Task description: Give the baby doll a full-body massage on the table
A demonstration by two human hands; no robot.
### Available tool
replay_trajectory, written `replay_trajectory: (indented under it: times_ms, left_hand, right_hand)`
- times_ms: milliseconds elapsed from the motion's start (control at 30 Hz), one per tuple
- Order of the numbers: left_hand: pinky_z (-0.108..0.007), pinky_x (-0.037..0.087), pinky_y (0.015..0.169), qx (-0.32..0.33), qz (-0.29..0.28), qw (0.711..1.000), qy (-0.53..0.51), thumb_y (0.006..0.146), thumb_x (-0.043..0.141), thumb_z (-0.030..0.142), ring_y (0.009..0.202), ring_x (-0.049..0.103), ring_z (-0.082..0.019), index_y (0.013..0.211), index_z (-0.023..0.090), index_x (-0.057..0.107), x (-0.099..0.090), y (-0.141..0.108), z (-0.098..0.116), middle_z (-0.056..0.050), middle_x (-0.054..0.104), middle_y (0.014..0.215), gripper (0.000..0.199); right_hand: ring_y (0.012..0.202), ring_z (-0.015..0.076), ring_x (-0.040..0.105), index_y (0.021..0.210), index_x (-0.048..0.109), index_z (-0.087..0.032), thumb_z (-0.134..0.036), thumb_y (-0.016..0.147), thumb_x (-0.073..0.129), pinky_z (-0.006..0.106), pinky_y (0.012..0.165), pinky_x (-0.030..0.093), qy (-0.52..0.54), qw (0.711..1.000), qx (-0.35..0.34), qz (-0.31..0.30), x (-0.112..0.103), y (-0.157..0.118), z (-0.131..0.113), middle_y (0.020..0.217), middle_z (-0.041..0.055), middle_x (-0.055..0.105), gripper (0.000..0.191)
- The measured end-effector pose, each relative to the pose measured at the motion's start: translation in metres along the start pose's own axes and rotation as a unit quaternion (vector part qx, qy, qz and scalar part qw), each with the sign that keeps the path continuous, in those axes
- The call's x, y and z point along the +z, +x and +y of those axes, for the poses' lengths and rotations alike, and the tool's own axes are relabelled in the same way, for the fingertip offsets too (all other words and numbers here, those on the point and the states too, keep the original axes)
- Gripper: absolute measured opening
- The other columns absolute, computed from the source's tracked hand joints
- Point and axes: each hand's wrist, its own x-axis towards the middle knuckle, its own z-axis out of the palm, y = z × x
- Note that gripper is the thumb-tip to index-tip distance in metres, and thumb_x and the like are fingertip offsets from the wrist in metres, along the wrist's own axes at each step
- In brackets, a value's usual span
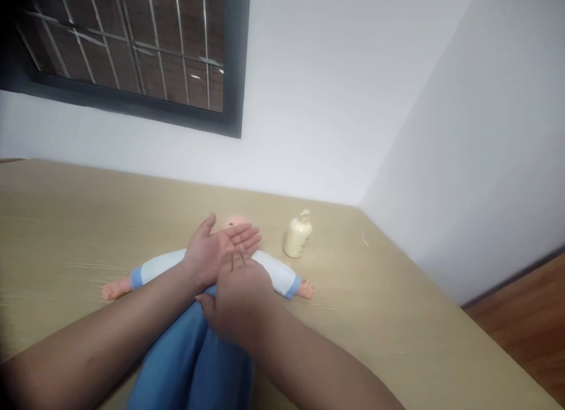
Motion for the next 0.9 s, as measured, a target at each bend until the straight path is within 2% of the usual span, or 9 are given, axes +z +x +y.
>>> replay_trajectory:
  times_ms: [133, 267, 367, 400, 467, 500, 567, 700, 900]
  left_hand:
    - [-0.045, 0.051, 0.107, 0.006, -0.004, 1.000, 0.008, 0.095, 0.040, 0.070, 0.124, 0.062, -0.037, 0.127, 0.002, 0.060, 0.000, 0.002, 0.001, -0.028, 0.061, 0.134, 0.078]
    - [-0.045, 0.055, 0.100, 0.017, -0.005, 1.000, 0.017, 0.097, 0.042, 0.061, 0.110, 0.070, -0.033, 0.110, 0.003, 0.068, 0.003, 0.003, 0.004, -0.024, 0.071, 0.111, 0.065]
    - [-0.040, 0.059, 0.089, 0.135, 0.032, 0.985, 0.100, 0.094, 0.053, 0.045, 0.090, 0.074, -0.025, 0.095, 0.008, 0.070, 0.000, 0.004, 0.008, -0.015, 0.074, 0.089, 0.041]
    - [-0.038, 0.059, 0.085, 0.197, 0.057, 0.964, 0.169, 0.092, 0.055, 0.041, 0.084, 0.073, -0.023, 0.092, 0.010, 0.070, -0.004, 0.004, 0.010, -0.012, 0.073, 0.084, 0.034]
    - [-0.033, 0.057, 0.077, 0.302, 0.114, 0.882, 0.343, 0.089, 0.055, 0.038, 0.077, 0.071, -0.020, 0.088, 0.014, 0.069, -0.016, 0.006, 0.017, -0.007, 0.073, 0.080, 0.028]
    - [-0.031, 0.055, 0.073, 0.336, 0.140, 0.824, 0.434, 0.089, 0.053, 0.038, 0.075, 0.069, -0.019, 0.087, 0.015, 0.070, -0.024, 0.007, 0.021, -0.006, 0.073, 0.080, 0.029]
    - [-0.027, 0.049, 0.068, 0.360, 0.169, 0.761, 0.514, 0.084, 0.056, 0.035, 0.073, 0.065, -0.019, 0.076, 0.017, 0.070, -0.043, 0.011, 0.029, -0.003, 0.070, 0.073, 0.024]
    - [-0.027, 0.038, 0.059, 0.356, 0.200, 0.706, 0.579, 0.080, 0.054, 0.029, 0.061, 0.054, -0.017, 0.061, 0.020, 0.063, -0.076, 0.023, 0.041, 0.002, 0.058, 0.056, 0.023]
    - [-0.027, 0.040, 0.062, 0.327, 0.202, 0.681, 0.623, 0.083, 0.048, 0.028, 0.065, 0.058, -0.018, 0.063, 0.021, 0.060, -0.094, 0.034, 0.039, 0.002, 0.061, 0.061, 0.024]
  right_hand:
    - [0.098, 0.0362, 0.069, 0.123, 0.064, -0.003, -0.052, 0.091, 0.059, 0.048, 0.082, 0.056, -0.007, 1.000, -0.020, 0.012, -0.009, -0.012, -0.015, 0.111, 0.0238, 0.072, 0.059]
    - [0.084, 0.0269, 0.068, 0.110, 0.067, -0.015, -0.039, 0.090, 0.059, 0.039, 0.072, 0.054, 0.086, 0.982, -0.108, 0.131, -0.003, -0.014, -0.012, 0.096, 0.0113, 0.074, 0.032]
    - [0.073, 0.0195, 0.068, 0.090, 0.067, -0.021, -0.026, 0.090, 0.051, 0.033, 0.071, 0.053, 0.171, 0.942, -0.206, 0.201, 0.008, -0.004, 0.011, 0.080, 0.0045, 0.073, 0.016]
    - [0.070, 0.0184, 0.068, 0.084, 0.065, -0.022, -0.024, 0.088, 0.052, 0.032, 0.071, 0.053, 0.189, 0.930, -0.227, 0.221, 0.012, 0.000, 0.020, 0.076, 0.0034, 0.073, 0.015]
    - [0.068, 0.0182, 0.069, 0.082, 0.065, -0.022, -0.022, 0.084, 0.054, 0.032, 0.070, 0.054, 0.216, 0.915, -0.240, 0.240, 0.017, 0.008, 0.038, 0.073, 0.0028, 0.073, 0.012]
    - [0.069, 0.0184, 0.070, 0.084, 0.066, -0.022, -0.023, 0.083, 0.055, 0.032, 0.069, 0.055, 0.230, 0.912, -0.240, 0.241, 0.020, 0.010, 0.045, 0.074, 0.0032, 0.074, 0.012]
    - [0.074, 0.0189, 0.072, 0.093, 0.069, -0.022, -0.025, 0.082, 0.057, 0.032, 0.072, 0.056, 0.260, 0.905, -0.244, 0.230, 0.023, 0.013, 0.053, 0.081, 0.0046, 0.076, 0.017]
    - [0.095, 0.0192, 0.075, 0.106, 0.069, -0.022, -0.027, 0.083, 0.057, 0.032, 0.090, 0.057, 0.321, 0.882, -0.284, 0.197, 0.029, 0.012, 0.044, 0.098, 0.0061, 0.079, 0.026]
    - [0.114, 0.0177, 0.070, 0.108, 0.068, -0.023, -0.031, 0.086, 0.053, 0.033, 0.111, 0.044, 0.317, 0.875, -0.348, 0.110, 0.032, -0.001, 0.015, 0.103, 0.0040, 0.079, 0.028]
